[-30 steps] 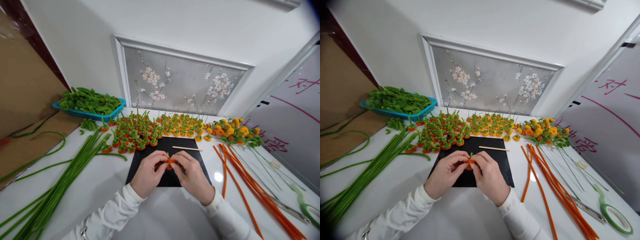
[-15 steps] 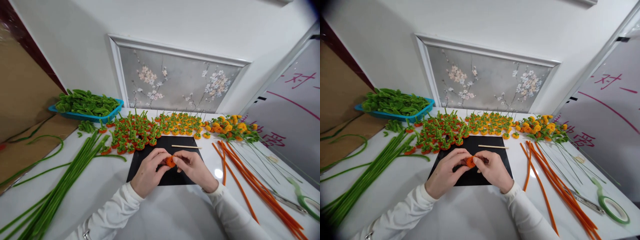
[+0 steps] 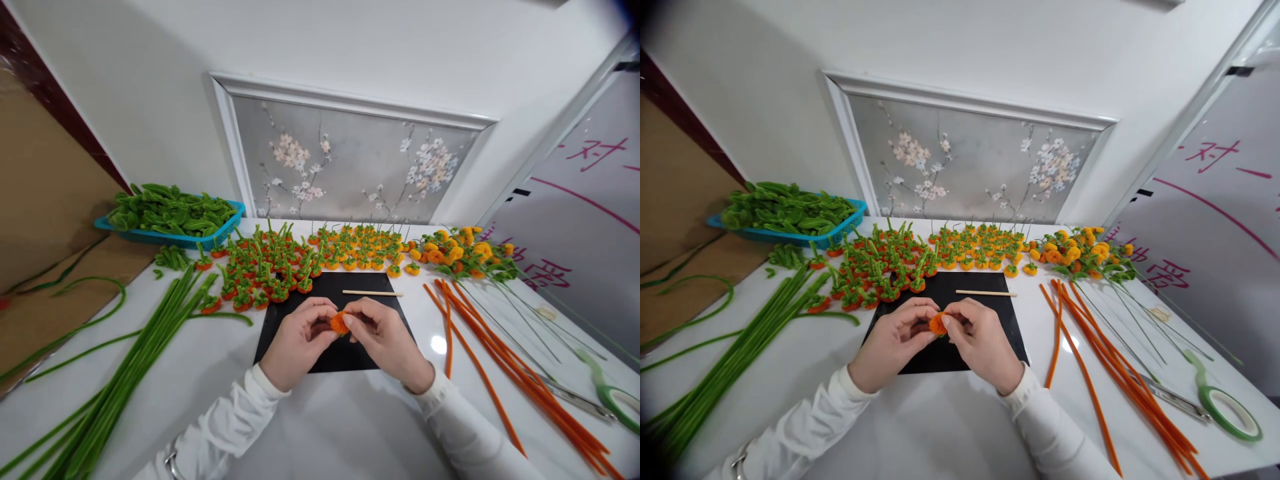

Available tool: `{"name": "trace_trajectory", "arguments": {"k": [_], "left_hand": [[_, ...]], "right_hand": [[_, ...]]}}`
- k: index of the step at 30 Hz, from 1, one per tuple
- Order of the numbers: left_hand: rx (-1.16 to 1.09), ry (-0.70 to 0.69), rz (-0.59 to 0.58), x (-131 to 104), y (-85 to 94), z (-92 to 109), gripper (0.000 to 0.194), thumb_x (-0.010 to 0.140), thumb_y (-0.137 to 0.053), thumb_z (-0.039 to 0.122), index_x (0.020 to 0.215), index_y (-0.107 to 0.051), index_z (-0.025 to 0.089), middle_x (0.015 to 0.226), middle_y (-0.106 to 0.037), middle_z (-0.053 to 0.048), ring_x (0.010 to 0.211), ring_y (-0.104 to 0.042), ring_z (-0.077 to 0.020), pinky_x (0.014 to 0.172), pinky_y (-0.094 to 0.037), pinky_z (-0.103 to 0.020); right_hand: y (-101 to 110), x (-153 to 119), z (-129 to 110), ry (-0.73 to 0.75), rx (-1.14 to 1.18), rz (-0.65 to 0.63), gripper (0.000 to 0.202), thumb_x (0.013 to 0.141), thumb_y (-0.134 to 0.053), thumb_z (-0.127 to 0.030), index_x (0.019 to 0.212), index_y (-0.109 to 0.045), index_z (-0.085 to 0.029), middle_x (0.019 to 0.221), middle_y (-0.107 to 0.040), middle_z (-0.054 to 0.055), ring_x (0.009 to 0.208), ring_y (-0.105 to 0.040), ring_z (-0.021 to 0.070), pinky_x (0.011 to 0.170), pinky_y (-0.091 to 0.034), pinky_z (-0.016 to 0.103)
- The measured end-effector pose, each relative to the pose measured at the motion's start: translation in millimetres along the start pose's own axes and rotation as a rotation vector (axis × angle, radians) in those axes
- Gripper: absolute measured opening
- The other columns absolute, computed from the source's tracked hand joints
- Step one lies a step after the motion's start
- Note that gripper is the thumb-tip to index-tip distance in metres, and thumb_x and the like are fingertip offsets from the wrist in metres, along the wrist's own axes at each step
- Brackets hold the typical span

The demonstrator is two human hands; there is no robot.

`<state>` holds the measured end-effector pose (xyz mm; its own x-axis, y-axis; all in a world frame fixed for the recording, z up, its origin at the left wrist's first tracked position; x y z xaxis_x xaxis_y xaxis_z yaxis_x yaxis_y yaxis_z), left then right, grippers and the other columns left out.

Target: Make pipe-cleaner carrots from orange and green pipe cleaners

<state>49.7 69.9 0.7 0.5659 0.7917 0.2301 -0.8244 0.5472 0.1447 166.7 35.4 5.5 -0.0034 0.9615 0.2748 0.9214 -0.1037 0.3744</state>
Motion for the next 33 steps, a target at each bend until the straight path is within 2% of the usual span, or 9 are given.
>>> {"name": "trace_trajectory", "arguments": {"k": [5,8,12,17,19,25,29,33], "left_hand": [[-0.042,0.016,-0.034,-0.2,-5.2,-2.2,0.024,0.072,-0.057,0.007,0.094,-0.061,0.018,0.108,-0.046,-0.005,0.092,-0.057,-0.0145,0.085,-0.051,-0.029],[0.042,-0.005,0.011,-0.9,-3.0,0.1,0.022,0.073,-0.057,0.009,0.093,-0.061,0.018,0.105,-0.048,-0.005,0.091,-0.057,-0.0155,0.079,-0.052,-0.028],[0.050,-0.004,0.064,-0.5,4.1,-0.2,0.018,0.074,-0.057,0.012,0.091,-0.061,0.016,0.099,-0.053,-0.006,0.089,-0.057,-0.0162,0.078,-0.051,-0.028],[-0.053,0.024,0.041,1.7,5.3,-3.2,0.020,0.073,-0.061,0.013,0.093,-0.059,0.014,0.094,-0.056,-0.005,0.089,-0.057,-0.0165,0.083,-0.049,-0.031],[-0.085,0.041,0.040,1.2,3.8,-2.9,0.020,0.073,-0.062,0.013,0.092,-0.059,0.014,0.094,-0.057,-0.005,0.089,-0.057,-0.0163,0.084,-0.048,-0.031],[-0.186,0.043,0.108,-5.8,1.4,3.4,0.017,0.073,-0.063,0.015,0.089,-0.059,0.015,0.092,-0.057,-0.003,0.088,-0.058,-0.0142,0.080,-0.050,-0.026],[-0.210,-0.007,0.108,-7.0,1.0,11.3,0.019,0.074,-0.062,0.014,0.093,-0.059,0.016,0.097,-0.057,-0.004,0.093,-0.058,-0.0148,0.085,-0.049,-0.027],[-0.151,-0.045,0.099,-6.0,4.1,14.6,0.021,0.076,-0.062,0.015,0.097,-0.059,0.018,0.104,-0.054,-0.006,0.099,-0.056,-0.0168,0.088,-0.049,-0.029]], "right_hand": [[-3.8,2.3,11.9,-0.102,0.134,-0.049,0.025,0.085,-0.051,-0.037,0.088,-0.062,-0.015,0.076,-0.062,0.003,0.057,-0.057,0.0099,0.054,-0.047,0.022],[-5.8,2.3,15.8,-0.137,0.231,-0.061,0.025,0.085,-0.051,-0.038,0.092,-0.060,-0.016,0.078,-0.062,0.002,0.057,-0.057,0.0097,0.055,-0.049,0.023],[-4.2,1.7,5.4,-0.025,0.214,-0.063,0.023,0.085,-0.051,-0.032,0.104,-0.056,-0.020,0.083,-0.059,0.002,0.064,-0.057,0.0108,0.061,-0.051,0.025],[3.8,1.0,-6.2,0.097,-0.028,0.023,0.018,0.080,-0.057,-0.020,0.096,-0.064,-0.023,0.083,-0.061,0.002,0.074,-0.055,0.0141,0.068,-0.047,0.027],[4.6,0.9,-4.2,0.082,0.041,0.058,0.017,0.079,-0.059,-0.021,0.094,-0.066,-0.023,0.084,-0.062,0.002,0.074,-0.056,0.0146,0.068,-0.047,0.028],[-10.2,-1.3,10.1,-0.056,0.469,0.089,0.019,0.072,-0.068,-0.026,0.091,-0.072,-0.025,0.092,-0.062,0.003,0.082,-0.057,0.0167,0.071,-0.049,0.030],[-10.0,-1.6,10.9,-0.068,0.510,0.127,0.020,0.072,-0.069,-0.025,0.092,-0.073,-0.028,0.093,-0.061,0.002,0.084,-0.056,0.0161,0.075,-0.048,0.029],[-4.6,-0.5,5.7,-0.022,0.471,0.045,0.021,0.075,-0.068,-0.026,0.095,-0.072,-0.029,0.097,-0.061,0.002,0.091,-0.055,0.0174,0.082,-0.046,0.030]]}}
Point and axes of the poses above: each hand's wrist, its own x-axis towards the middle knuckle, its own y-axis out of the back of the hand, z = x × y, the point moved 8 cm from there along x, towards the middle knuckle
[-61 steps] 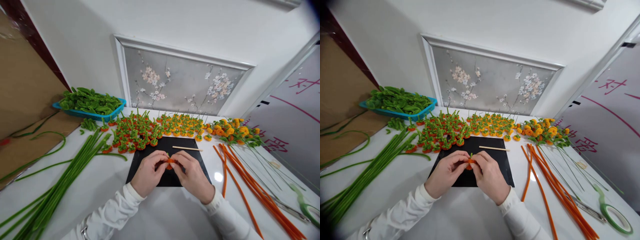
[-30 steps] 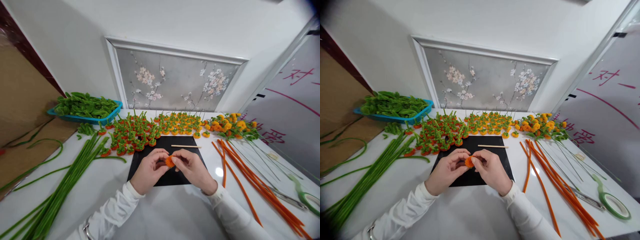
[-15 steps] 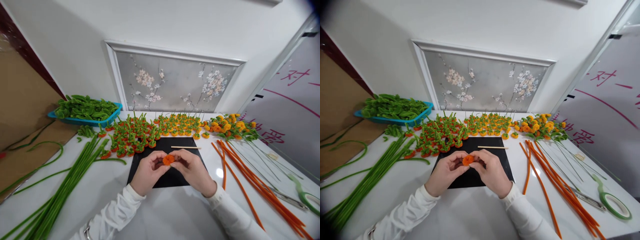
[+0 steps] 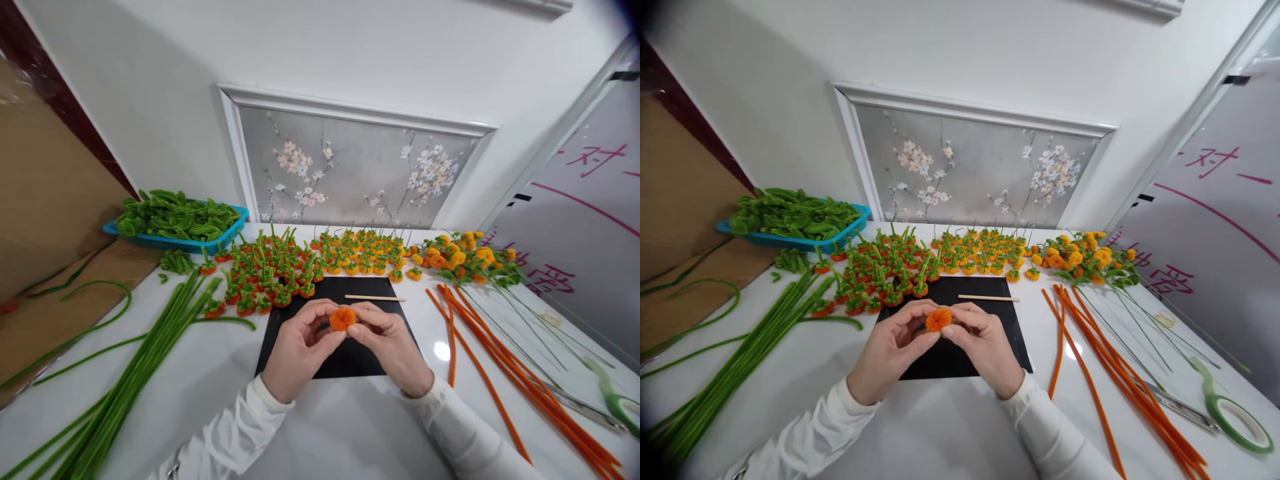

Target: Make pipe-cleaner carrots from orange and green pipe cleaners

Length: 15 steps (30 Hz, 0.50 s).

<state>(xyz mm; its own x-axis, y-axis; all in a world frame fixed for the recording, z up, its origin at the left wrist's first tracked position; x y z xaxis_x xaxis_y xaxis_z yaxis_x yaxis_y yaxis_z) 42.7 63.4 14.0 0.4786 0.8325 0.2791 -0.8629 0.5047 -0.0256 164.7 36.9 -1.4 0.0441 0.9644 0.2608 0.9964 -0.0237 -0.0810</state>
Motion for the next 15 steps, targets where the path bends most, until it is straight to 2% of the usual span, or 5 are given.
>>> {"name": "trace_trajectory", "arguments": {"k": [5,10,15], "left_hand": [[0.085,-0.061,-0.004,-2.0,1.5,1.4,0.023,0.078,-0.060,0.014,0.100,-0.058,0.021,0.106,-0.051,-0.006,0.098,-0.056,-0.0168,0.084,-0.051,-0.028],[0.148,-0.079,-0.036,-4.9,-3.5,3.7,0.025,0.078,-0.059,0.013,0.101,-0.061,0.022,0.109,-0.048,-0.006,0.097,-0.056,-0.0172,0.079,-0.054,-0.028],[0.145,-0.111,0.013,-4.5,-0.4,5.9,0.019,0.077,-0.060,0.015,0.094,-0.064,0.020,0.104,-0.051,-0.007,0.095,-0.057,-0.0175,0.077,-0.055,-0.028]], "right_hand": [[-2.5,-1.1,5.6,-0.077,0.224,-0.093,0.024,0.086,-0.054,-0.035,0.102,-0.069,-0.026,0.109,-0.061,0.005,0.092,-0.058,0.0186,0.080,-0.050,0.036],[-7.8,-2.4,16.9,-0.191,0.409,-0.063,0.017,0.079,-0.065,-0.029,0.093,-0.070,-0.020,0.090,-0.068,0.005,0.084,-0.063,0.0167,0.081,-0.050,0.035],[-13.9,-6.1,26.1,-0.332,0.601,-0.055,0.017,0.075,-0.069,-0.025,0.091,-0.068,-0.020,0.090,-0.067,0.002,0.083,-0.064,0.0127,0.078,-0.051,0.026]]}}
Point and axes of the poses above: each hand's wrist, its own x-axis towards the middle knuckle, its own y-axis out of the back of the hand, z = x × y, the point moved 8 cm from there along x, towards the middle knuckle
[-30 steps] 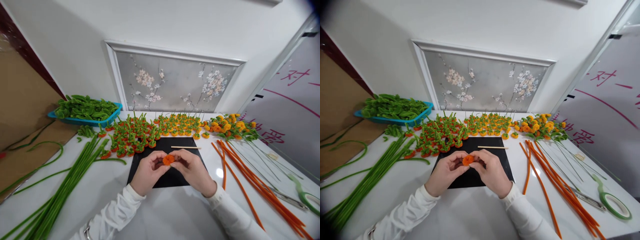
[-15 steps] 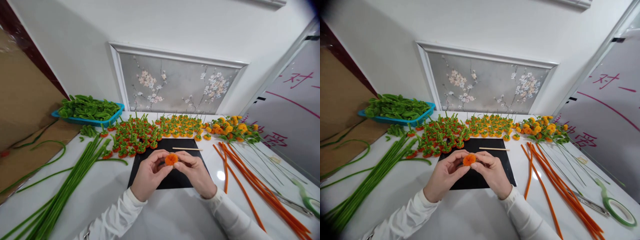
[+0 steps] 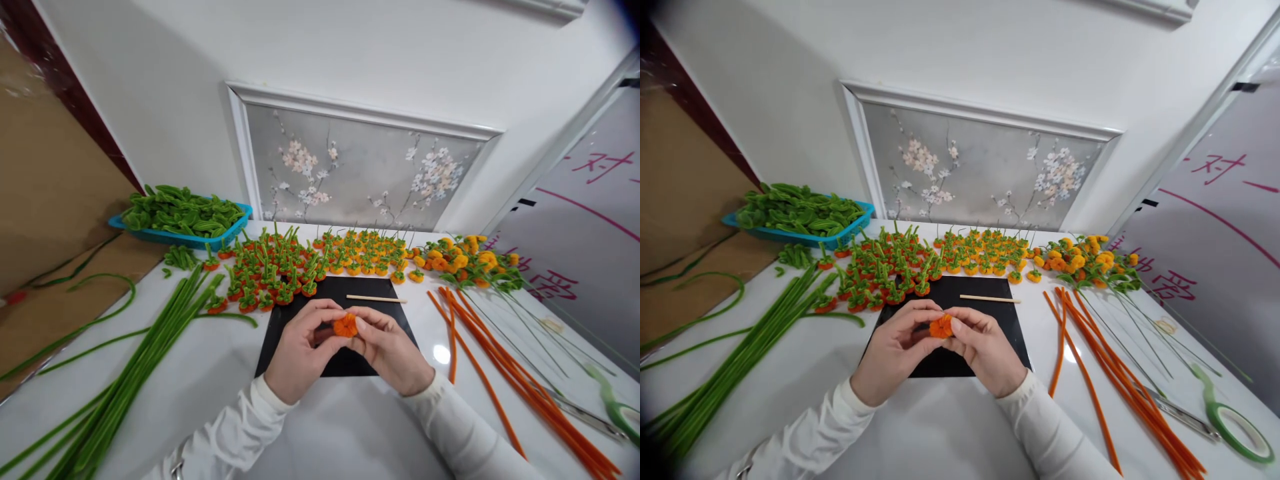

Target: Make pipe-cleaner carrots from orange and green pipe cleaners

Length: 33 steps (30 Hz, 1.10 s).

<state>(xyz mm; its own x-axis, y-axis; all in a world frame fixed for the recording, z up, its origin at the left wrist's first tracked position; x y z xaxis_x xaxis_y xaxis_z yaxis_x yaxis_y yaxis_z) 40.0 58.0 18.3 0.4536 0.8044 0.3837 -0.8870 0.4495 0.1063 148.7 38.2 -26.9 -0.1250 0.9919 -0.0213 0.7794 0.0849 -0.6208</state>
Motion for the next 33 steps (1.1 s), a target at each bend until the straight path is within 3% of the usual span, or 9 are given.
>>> {"name": "trace_trajectory", "arguments": {"k": [9,12,16,19,23,27,33], "left_hand": [[-0.134,0.047,-0.018,-2.1,-6.1,-2.1,0.018,0.073,-0.065,0.014,0.090,-0.064,0.018,0.104,-0.052,-0.007,0.095,-0.059,-0.0180,0.078,-0.053,-0.028],[-0.127,0.057,0.003,-1.2,-4.3,-3.3,0.018,0.072,-0.066,0.014,0.090,-0.062,0.018,0.104,-0.051,-0.006,0.093,-0.059,-0.0168,0.077,-0.053,-0.027],[-0.107,0.076,0.066,-0.4,2.1,-5.3,0.021,0.074,-0.063,0.014,0.094,-0.058,0.019,0.103,-0.053,-0.005,0.094,-0.058,-0.0161,0.081,-0.053,-0.028],[-0.150,0.128,0.033,0.0,-0.7,-7.7,0.030,0.074,-0.064,0.016,0.101,-0.054,0.019,0.100,-0.056,-0.006,0.095,-0.058,-0.0175,0.083,-0.052,-0.032],[-0.244,0.227,-0.038,0.6,-6.3,-13.6,0.025,0.077,-0.063,0.022,0.100,-0.056,0.014,0.096,-0.062,-0.008,0.089,-0.061,-0.0180,0.082,-0.052,-0.034],[-0.295,0.376,-0.026,-0.9,-5.7,-27.2,0.022,0.075,-0.065,0.025,0.093,-0.059,0.013,0.082,-0.065,-0.006,0.076,-0.064,-0.0159,0.076,-0.054,-0.032],[-0.232,0.321,0.046,-0.1,-1.0,-25.9,0.027,0.073,-0.063,0.020,0.099,-0.058,0.016,0.094,-0.061,-0.005,0.078,-0.064,-0.0151,0.074,-0.056,-0.031]], "right_hand": [[2.8,-2.4,10.8,-0.101,0.068,-0.008,0.025,0.066,-0.076,-0.024,0.088,-0.063,-0.023,0.088,-0.065,-0.001,0.083,-0.063,0.0120,0.081,-0.050,0.027],[1.8,-1.6,11.4,-0.100,0.067,-0.023,0.024,0.071,-0.072,-0.028,0.092,-0.062,-0.023,0.090,-0.064,0.000,0.082,-0.062,0.0115,0.080,-0.050,0.026],[-1.3,-0.7,-4.8,0.068,-0.083,0.007,0.028,0.078,-0.065,-0.034,0.104,-0.060,-0.025,0.098,-0.062,0.003,0.087,-0.060,0.0147,0.078,-0.051,0.030],[-2.2,-2.3,-20.2,0.236,-0.290,0.060,0.025,0.076,-0.067,-0.029,0.100,-0.062,-0.023,0.094,-0.062,0.002,0.085,-0.058,0.0148,0.074,-0.050,0.028],[2.4,0.2,-19.3,0.225,-0.381,0.061,0.021,0.077,-0.066,-0.030,0.095,-0.064,-0.021,0.086,-0.062,0.001,0.076,-0.058,0.0128,0.070,-0.050,0.027],[6.4,2.3,-16.4,0.183,-0.440,0.051,0.023,0.078,-0.064,-0.033,0.096,-0.064,-0.019,0.085,-0.062,0.002,0.071,-0.058,0.0120,0.068,-0.050,0.027],[-2.2,-3.0,-29.6,0.332,-0.632,0.118,0.020,0.081,-0.059,-0.033,0.096,-0.061,-0.020,0.087,-0.058,0.003,0.075,-0.056,0.0134,0.070,-0.051,0.028]]}}
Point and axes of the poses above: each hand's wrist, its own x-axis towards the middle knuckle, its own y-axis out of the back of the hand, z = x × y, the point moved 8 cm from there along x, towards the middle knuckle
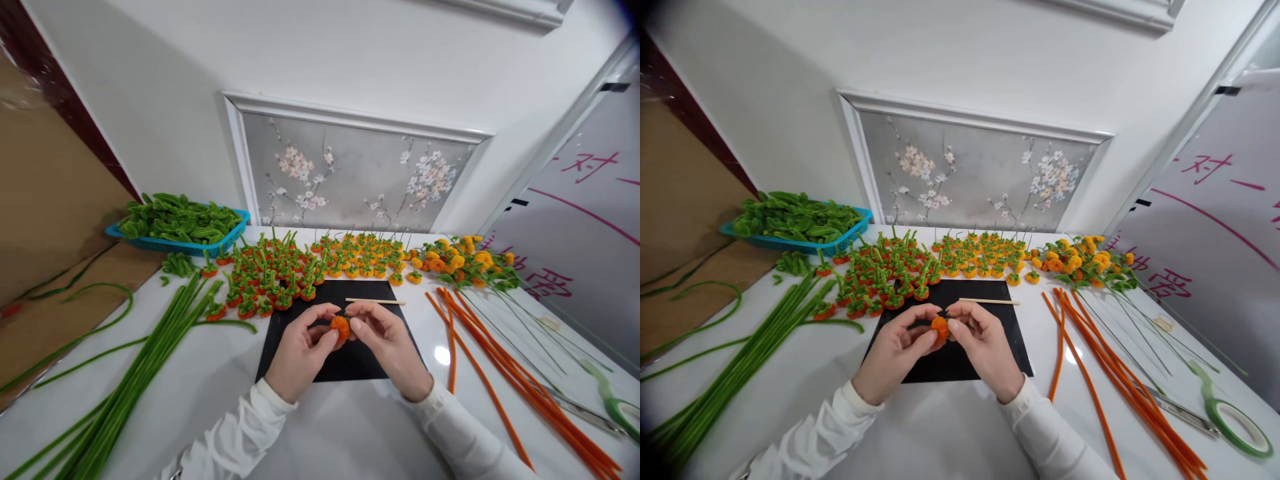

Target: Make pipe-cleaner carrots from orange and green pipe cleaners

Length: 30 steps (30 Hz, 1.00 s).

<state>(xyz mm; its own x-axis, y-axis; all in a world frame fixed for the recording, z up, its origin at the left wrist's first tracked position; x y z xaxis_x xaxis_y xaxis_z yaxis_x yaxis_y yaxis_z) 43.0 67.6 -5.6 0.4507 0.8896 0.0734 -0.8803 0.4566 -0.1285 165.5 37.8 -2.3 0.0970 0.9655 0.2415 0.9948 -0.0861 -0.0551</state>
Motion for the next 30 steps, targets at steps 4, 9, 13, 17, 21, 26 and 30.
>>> {"name": "trace_trajectory", "arguments": {"k": [4,9,13,17,21,26,30], "left_hand": [[0.189,-0.152,0.046,-1.7,4.4,9.9,0.016,0.075,-0.058,0.018,0.090,-0.064,0.017,0.100,-0.056,-0.006,0.077,-0.064,-0.0152,0.072,-0.056,-0.030],[0.308,-0.205,0.141,-1.8,14.3,14.5,0.012,0.074,-0.057,0.016,0.080,-0.067,0.016,0.098,-0.054,-0.007,0.085,-0.062,-0.0182,0.068,-0.056,-0.028],[0.343,-0.213,0.174,-2.1,15.9,13.6,0.008,0.073,-0.058,0.016,0.073,-0.066,0.015,0.096,-0.054,-0.007,0.086,-0.061,-0.0179,0.068,-0.055,-0.025],[0.278,-0.230,0.156,-3.9,12.7,12.1,0.012,0.075,-0.057,0.018,0.084,-0.064,0.016,0.101,-0.053,-0.007,0.078,-0.062,-0.0145,0.070,-0.055,-0.027],[0.245,-0.229,0.141,-4.3,12.3,14.4,0.024,0.080,-0.052,0.021,0.100,-0.064,0.021,0.109,-0.051,-0.006,0.085,-0.061,-0.0155,0.071,-0.057,-0.027],[0.421,-0.309,0.208,-7.6,15.5,23.8,0.021,0.079,-0.053,0.019,0.093,-0.069,0.020,0.102,-0.053,-0.007,0.089,-0.059,-0.0176,0.069,-0.054,-0.025],[0.513,-0.335,0.208,-10.8,11.0,24.5,0.023,0.079,-0.054,0.018,0.095,-0.069,0.020,0.103,-0.053,-0.007,0.083,-0.060,-0.0166,0.060,-0.052,-0.022]], "right_hand": [[-7.2,-3.1,-9.0,0.131,-0.092,-0.003,0.015,0.079,-0.061,-0.024,0.094,-0.060,-0.022,0.097,-0.053,0.005,0.087,-0.055,0.0156,0.073,-0.052,0.027],[-12.5,-5.8,-10.3,0.193,-0.142,-0.004,0.013,0.079,-0.060,-0.020,0.092,-0.061,-0.023,0.106,-0.050,0.007,0.097,-0.055,0.0186,0.073,-0.053,0.027],[-14.3,-7.4,-13.8,0.210,-0.237,0.023,0.015,0.080,-0.058,-0.021,0.094,-0.063,-0.023,0.105,-0.053,0.008,0.090,-0.057,0.0180,0.072,-0.054,0.029],[-12.4,-9.1,-22.8,0.275,-0.398,0.069,0.015,0.081,-0.056,-0.022,0.093,-0.066,-0.023,0.103,-0.056,0.009,0.091,-0.057,0.0195,0.073,-0.053,0.030],[-5.5,-8.6,-22.4,0.250,-0.405,0.121,0.014,0.083,-0.055,-0.026,0.093,-0.065,-0.022,0.100,-0.058,0.008,0.085,-0.059,0.0187,0.070,-0.053,0.029],[-12.1,-6.9,-2.9,0.044,-0.229,0.056,0.016,0.084,-0.054,-0.033,0.092,-0.059,-0.020,0.071,-0.058,0.001,0.057,-0.056,0.0126,0.054,-0.051,0.025],[-16.9,-7.9,-3.2,0.058,-0.321,0.048,0.015,0.082,-0.056,-0.031,0.090,-0.059,-0.018,0.070,-0.058,0.001,0.059,-0.055,0.0128,0.055,-0.049,0.024]]}}
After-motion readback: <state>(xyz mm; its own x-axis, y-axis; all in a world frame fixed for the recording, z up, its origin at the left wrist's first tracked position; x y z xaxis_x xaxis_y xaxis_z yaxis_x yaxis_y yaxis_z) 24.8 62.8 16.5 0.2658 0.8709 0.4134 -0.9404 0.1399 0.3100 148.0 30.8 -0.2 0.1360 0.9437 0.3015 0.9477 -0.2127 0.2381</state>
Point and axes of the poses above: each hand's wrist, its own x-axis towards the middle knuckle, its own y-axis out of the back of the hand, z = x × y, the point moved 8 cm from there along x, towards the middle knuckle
